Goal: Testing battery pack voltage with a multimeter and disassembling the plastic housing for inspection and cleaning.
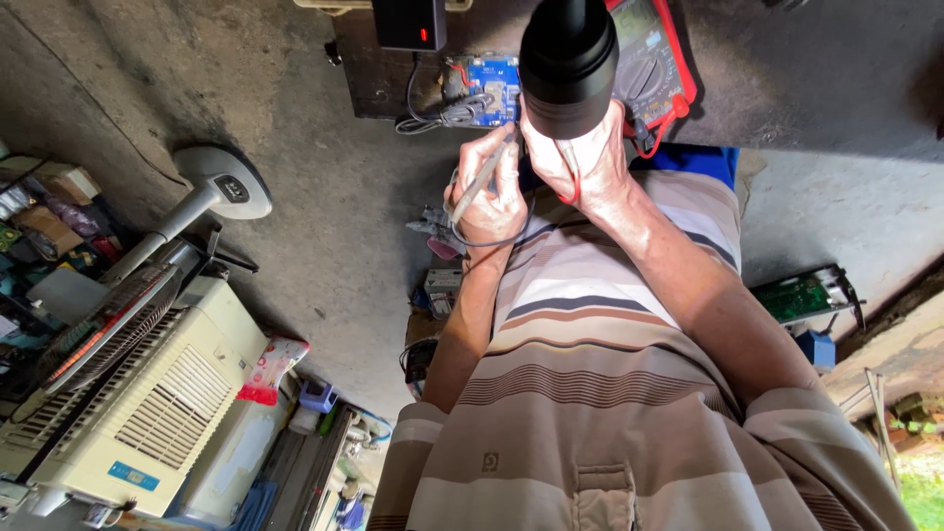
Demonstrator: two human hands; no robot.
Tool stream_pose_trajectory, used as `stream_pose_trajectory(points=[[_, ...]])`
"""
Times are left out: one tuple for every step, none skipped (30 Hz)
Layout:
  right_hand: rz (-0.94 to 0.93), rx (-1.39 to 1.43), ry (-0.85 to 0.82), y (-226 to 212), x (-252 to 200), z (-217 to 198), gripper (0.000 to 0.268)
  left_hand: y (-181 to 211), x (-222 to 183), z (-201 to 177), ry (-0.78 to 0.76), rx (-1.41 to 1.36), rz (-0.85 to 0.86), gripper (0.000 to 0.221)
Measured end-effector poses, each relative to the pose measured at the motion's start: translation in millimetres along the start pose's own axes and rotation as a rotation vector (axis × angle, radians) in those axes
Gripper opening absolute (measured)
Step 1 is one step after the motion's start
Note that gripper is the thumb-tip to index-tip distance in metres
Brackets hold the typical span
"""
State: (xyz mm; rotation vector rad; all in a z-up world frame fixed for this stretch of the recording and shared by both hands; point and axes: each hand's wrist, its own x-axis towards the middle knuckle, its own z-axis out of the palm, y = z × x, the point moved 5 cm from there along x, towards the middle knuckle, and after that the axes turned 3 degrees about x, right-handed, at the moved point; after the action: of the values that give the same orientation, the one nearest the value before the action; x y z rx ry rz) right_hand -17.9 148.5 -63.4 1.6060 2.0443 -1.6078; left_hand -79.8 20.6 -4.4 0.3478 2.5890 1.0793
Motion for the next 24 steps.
stream_pose_trajectory(points=[[-0.012, 0.002, 0.003, 1.3, -1.0, 0.7, 0.075, 2.4, -2.9, -2.2, 0.009, -0.004, 0.007, 0.016], [-0.016, 0.002, 0.01, 0.3, 1.8, 1.4, 0.077, 4.1, -1.7, -2.4, -0.003, 0.003, -0.007, 0.019], [-0.02, 0.002, 0.017, -2.3, 4.5, 1.4, 0.079, 7.2, 0.0, -3.5, -0.015, 0.009, -0.022, 0.023], [-0.052, 0.006, 0.029, -5.7, 4.5, -1.0, 0.079, 7.4, -0.4, -5.6, 0.007, -0.004, 0.0, 0.023], [-0.301, 0.094, 0.022, -20.7, 2.3, -3.3, 0.06, 8.3, -0.2, -6.5, -0.004, 0.021, 0.023, 0.023], [-0.554, 0.176, 0.011, -36.1, -2.1, -6.6, 0.043, 9.5, 1.1, -7.4, -0.012, 0.044, 0.045, 0.023], [-0.589, 0.174, 0.022, -53.5, -9.8, -15.3, 0.043, 13.0, 1.5, -12.5, 0.013, 0.028, 0.068, 0.023], [-0.417, 0.21, -0.064, -59.8, -12.0, -19.0, 0.017, 14.4, 1.6, -13.5, 0.004, -0.013, 0.07, 0.023], [-0.246, 0.241, -0.153, -64.3, -16.6, -21.8, 0.032, 15.3, 1.2, -13.8, -0.005, -0.053, 0.073, 0.022], [-0.283, 0.238, -0.144, -67.5, -18.4, -24.7, 0.032, 18.1, 0.2, -16.7, 0.02, -0.07, 0.096, 0.022], [-0.285, 0.214, -0.183, -69.2, -20.0, -24.8, 0.027, 18.9, -0.5, -17.7, 0.014, -0.037, 0.08, 0.023], [-0.288, 0.191, -0.221, -71.9, -20.7, -24.7, 0.022, 19.7, 0.0, -19.0, 0.009, -0.005, 0.066, 0.023], [-0.327, 0.188, -0.211, -80.9, -22.3, -29.6, 0.022, 22.1, 0.7, -21.5, 0.037, -0.02, 0.09, 0.023], [-0.274, 0.238, -0.265, -84.3, -26.3, -30.3, 0.031, 19.6, -1.3, -22.3, 0.006, 0.014, 0.038, 0.022], [-0.22, 0.286, -0.32, -87.2, -30.2, -30.2, 0.041, 16.1, -3.2, -22.8, -0.025, 0.048, -0.014, 0.021], [-0.252, 0.282, -0.319, -88.8, -32.8, -31.6, 0.041, 15.0, -6.5, -23.9, 0.0, 0.037, 0.002, 0.021], [-0.328, 0.196, -0.293, -91.6, -34.9, -33.2, 0.034, 12.2, -9.0, -22.1, -0.02, 0.066, -0.004, 0.022], [-0.403, 0.112, -0.266, -94.9, -36.6, -34.0, 0.029, 9.0, -10.8, -20.5, -0.039, 0.098, -0.011, 0.024], [-0.435, 0.109, -0.264, -77.2, -28.9, -24.1, 0.029, 5.9, -10.1, -18.7, -0.012, 0.088, 0.003, 0.024], [-0.42, -0.023, -0.221, -54.1, -22.8, -14.1, 0.017, -0.8, -14.0, -16.0, -0.031, 0.085, -0.025, 0.026], [-0.404, -0.154, -0.174, -30.7, -14.6, -4.2, 0.027, -8.1, -17.5, -12.0, -0.05, 0.081, -0.054, 0.029], [-0.424, -0.154, -0.169, -29.7, -15.5, -2.3, 0.027, -8.0, -16.3, -14.1, -0.034, 0.075, -0.044, 0.029], [-0.45, -0.134, -0.117, -28.8, -15.3, -2.7, 0.029, -7.4, -14.8, -14.8, -0.028, 0.055, -0.013, 0.03], [-0.474, -0.114, -0.067, -25.8, -16.8, -3.4, 0.031, -7.2, -15.9, -15.3, -0.025, 0.036, 0.015, 0.03]])
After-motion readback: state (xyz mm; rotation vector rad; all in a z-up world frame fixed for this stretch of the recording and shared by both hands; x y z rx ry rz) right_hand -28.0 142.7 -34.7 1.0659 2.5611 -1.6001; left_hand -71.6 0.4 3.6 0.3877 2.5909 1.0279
